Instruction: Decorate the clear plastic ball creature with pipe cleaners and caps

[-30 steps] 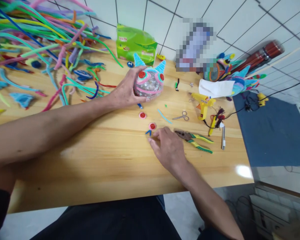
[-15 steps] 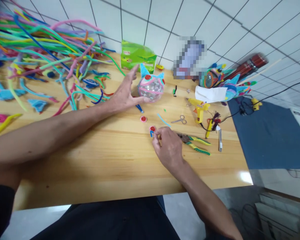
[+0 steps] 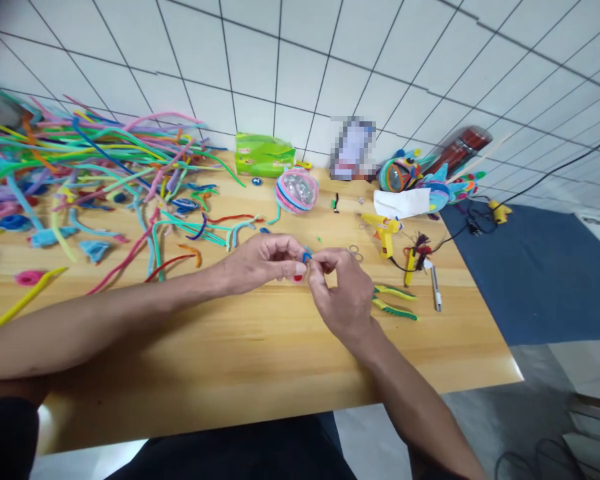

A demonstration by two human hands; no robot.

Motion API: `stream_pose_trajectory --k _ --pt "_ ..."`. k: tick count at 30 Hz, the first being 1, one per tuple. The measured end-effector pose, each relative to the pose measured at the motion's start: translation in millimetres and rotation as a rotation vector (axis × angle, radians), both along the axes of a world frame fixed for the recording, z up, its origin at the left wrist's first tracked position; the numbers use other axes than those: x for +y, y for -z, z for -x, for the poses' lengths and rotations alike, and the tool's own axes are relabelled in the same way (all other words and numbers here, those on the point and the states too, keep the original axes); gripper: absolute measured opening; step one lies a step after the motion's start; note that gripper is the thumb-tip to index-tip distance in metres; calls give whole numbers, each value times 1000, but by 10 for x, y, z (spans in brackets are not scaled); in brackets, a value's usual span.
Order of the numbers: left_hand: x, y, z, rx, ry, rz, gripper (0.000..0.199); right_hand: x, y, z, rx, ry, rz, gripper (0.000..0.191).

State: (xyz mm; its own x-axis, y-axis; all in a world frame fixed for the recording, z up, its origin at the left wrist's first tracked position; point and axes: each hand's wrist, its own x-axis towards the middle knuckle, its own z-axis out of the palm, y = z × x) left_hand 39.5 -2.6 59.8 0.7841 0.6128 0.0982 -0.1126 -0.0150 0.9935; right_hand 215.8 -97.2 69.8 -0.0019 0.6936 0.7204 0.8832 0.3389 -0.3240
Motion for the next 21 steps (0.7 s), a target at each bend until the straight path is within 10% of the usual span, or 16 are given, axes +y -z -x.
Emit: stream_pose_trajectory --k 21 --pt "-11 194 -4 183 -153 -281 8 113 137 -157 333 -105 410 12"
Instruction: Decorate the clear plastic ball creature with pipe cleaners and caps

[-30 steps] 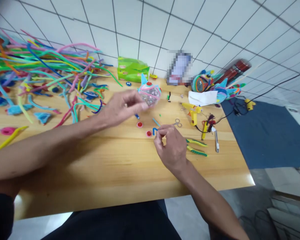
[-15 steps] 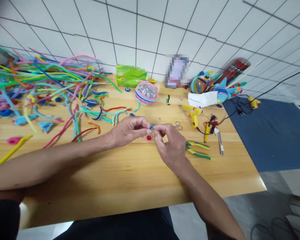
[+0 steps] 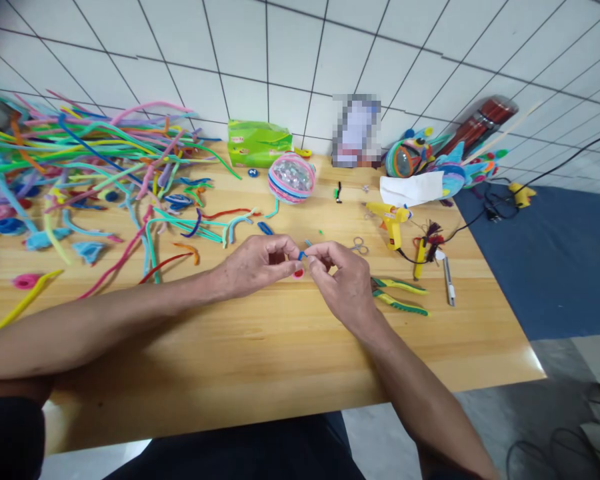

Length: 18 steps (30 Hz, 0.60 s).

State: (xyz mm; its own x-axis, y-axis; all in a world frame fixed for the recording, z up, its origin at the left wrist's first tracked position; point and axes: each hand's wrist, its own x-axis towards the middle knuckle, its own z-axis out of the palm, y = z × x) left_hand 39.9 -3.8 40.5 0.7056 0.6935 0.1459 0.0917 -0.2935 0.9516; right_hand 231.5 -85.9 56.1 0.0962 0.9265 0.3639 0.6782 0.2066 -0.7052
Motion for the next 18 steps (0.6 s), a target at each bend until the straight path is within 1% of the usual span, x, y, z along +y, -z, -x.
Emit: stream_pose_trajectory --k 3,8,13,18 --pt "-12 13 1 3 -27 -31 7 10 26 -3 -42 20 -47 12" --pt "-27 18 15 34 -107 -266 10 18 52 -2 -100 25 -115 12" --pt "-31 55 36 56 -111 -443 13 21 71 -8 -146 14 -158 13" --pt "-23 98 50 60 -120 -532 13 31 100 -20 -222 -6 -235 14"
